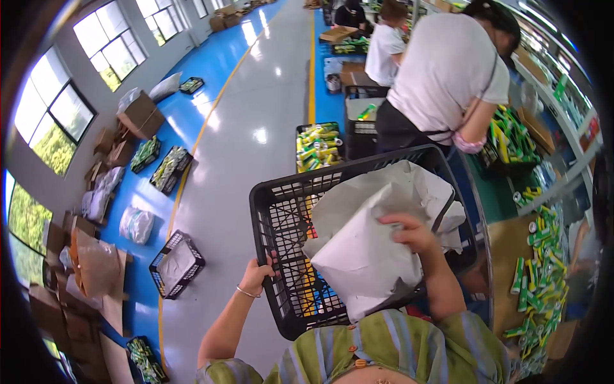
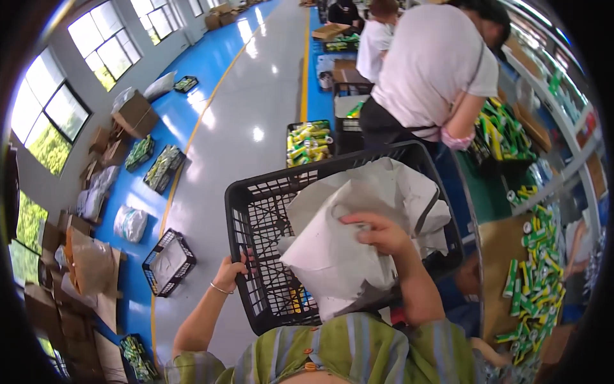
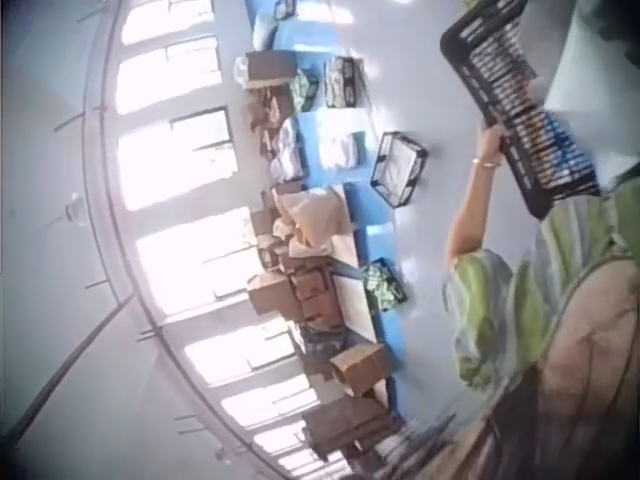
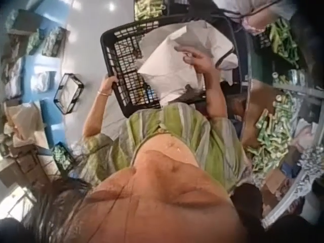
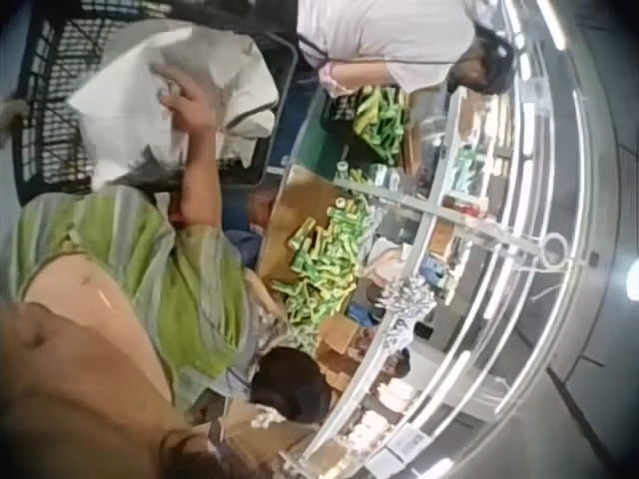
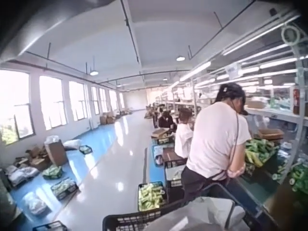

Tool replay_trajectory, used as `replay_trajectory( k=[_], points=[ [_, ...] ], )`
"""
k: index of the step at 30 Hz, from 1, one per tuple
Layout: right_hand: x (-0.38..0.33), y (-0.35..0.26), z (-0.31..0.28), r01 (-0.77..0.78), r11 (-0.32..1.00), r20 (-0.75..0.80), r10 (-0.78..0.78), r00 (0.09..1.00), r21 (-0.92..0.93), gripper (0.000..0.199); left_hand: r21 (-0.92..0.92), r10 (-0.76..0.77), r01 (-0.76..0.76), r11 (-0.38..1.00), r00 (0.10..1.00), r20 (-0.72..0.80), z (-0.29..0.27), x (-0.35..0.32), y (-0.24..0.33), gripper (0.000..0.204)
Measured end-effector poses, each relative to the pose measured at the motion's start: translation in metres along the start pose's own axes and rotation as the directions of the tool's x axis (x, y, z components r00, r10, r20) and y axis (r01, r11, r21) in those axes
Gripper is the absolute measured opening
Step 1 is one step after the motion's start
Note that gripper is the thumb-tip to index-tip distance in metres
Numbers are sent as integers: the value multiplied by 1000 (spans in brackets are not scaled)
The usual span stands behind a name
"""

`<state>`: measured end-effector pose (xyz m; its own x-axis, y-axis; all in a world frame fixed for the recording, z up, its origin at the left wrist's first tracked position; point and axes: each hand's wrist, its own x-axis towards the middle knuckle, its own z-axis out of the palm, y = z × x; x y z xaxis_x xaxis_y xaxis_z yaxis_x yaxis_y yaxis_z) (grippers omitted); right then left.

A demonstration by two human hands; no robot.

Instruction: Applying adhesive labels to the tops of plastic flashlights.

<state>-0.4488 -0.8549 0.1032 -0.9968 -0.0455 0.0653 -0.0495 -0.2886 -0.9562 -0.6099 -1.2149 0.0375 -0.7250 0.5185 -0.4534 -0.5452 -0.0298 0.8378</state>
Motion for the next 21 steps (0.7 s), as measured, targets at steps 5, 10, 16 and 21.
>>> replay_trajectory(
  k=[5, 10, 16, 21],
  points=[
    [74, 108, 45, -262, 43, -222, 408, 886, -964, 36, -129, 39, -46, 991, 998, -51, -83, -24, 0, 24],
    [164, 133, 61, 15, 133, 75, 457, 886, -991, 44, -123, 55, -88, 989, 967, -249, -148, -50, -2, 24],
    [281, 195, 157, -287, 602, -59, 369, 927, -745, 54, -152, 65, -144, 978, 899, -433, -209, -56, 8, 22],
    [403, 124, 281, 96, 995, 540, -79, 838, -4, 49, -147, 48, -167, 975, 804, -593, -269, -35, 40, 20]
  ],
)
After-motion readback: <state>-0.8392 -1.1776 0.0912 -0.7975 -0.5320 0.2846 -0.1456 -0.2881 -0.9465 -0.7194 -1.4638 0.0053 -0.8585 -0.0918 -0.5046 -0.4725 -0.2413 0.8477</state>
